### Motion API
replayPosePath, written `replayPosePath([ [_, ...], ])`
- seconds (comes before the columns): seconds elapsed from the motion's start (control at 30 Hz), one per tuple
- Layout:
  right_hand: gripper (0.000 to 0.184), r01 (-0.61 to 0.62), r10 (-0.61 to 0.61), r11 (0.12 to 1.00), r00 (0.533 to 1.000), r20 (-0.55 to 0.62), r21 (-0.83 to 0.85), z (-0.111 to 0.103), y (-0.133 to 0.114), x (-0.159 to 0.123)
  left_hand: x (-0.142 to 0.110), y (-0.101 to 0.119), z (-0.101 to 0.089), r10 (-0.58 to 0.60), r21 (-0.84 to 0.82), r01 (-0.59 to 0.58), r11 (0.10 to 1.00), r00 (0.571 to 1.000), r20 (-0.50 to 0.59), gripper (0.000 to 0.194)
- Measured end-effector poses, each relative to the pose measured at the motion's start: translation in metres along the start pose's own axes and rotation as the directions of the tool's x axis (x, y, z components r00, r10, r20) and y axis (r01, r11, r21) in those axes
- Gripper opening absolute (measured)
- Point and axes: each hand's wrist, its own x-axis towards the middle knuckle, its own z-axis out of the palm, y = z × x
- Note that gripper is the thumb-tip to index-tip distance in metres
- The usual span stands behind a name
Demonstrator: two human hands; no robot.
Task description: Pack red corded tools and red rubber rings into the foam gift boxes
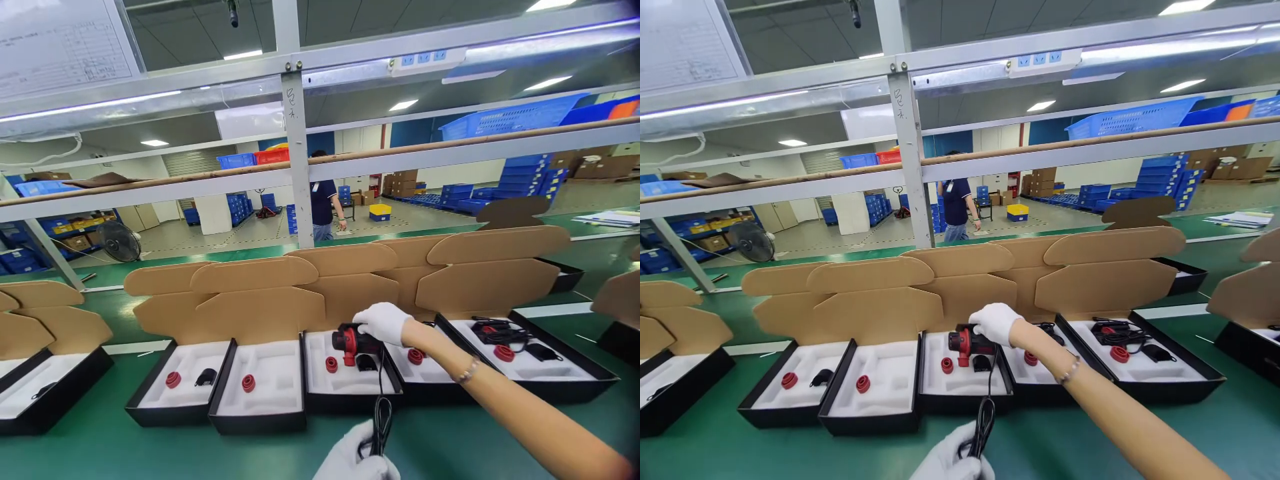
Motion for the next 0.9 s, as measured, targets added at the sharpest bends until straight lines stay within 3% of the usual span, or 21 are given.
replayPosePath([
  [0.17,0.019,0.081,-0.066,0.992,0.986,0.155,-0.093,0.024,-0.006,0.054,0.008,0.017,-0.008,0.007,-0.022,-0.012,1.0,0.979,-0.204,0.096],
  [0.27,0.016,0.1,-0.078,0.99,0.975,0.208,-0.101,0.035,-0.004,0.067,0.001,0.033,-0.018,0.005,0.032,0.002,0.999,0.969,-0.245,0.093],
  [0.37,0.014,0.067,-0.044,0.994,0.971,0.235,-0.089,0.04,0.001,0.068,-0.009,0.065,-0.027,0.032,0.171,0.005,0.985,0.977,-0.21,0.083],
  [0.47,0.017,0.005,0.003,1.0,0.973,0.231,-0.031,0.043,0.003,0.064,-0.017,0.113,-0.034,0.083,0.42,0.011,0.907,0.975,-0.205,0.065],
  [0.63,0.032,-0.01,-0.004,0.975,0.998,0.06,0.224,0.038,-0.004,0.057,-0.009,0.202,-0.046,0.199,0.843,-0.077,0.532,0.979,-0.036,0.047],
  [0.73,0.034,0.025,-0.002,0.926,0.998,-0.063,0.376,0.035,-0.006,0.047,0.02,0.238,-0.052,0.25,0.97,-0.107,0.218,0.967,0.051,0.041],
  [0.8,0.034,0.036,0.021,0.885,0.993,-0.118,0.464,0.038,-0.007,0.034,0.049,0.245,-0.051,0.329,0.997,-0.073,0.034,0.943,0.057,0.035],
  [0.9,0.032,0.033,0.069,0.819,0.985,-0.156,0.574,0.054,-0.013,0.007,0.095,0.222,-0.044,0.425,0.997,-0.003,-0.078,0.905,0.036,0.039],
])
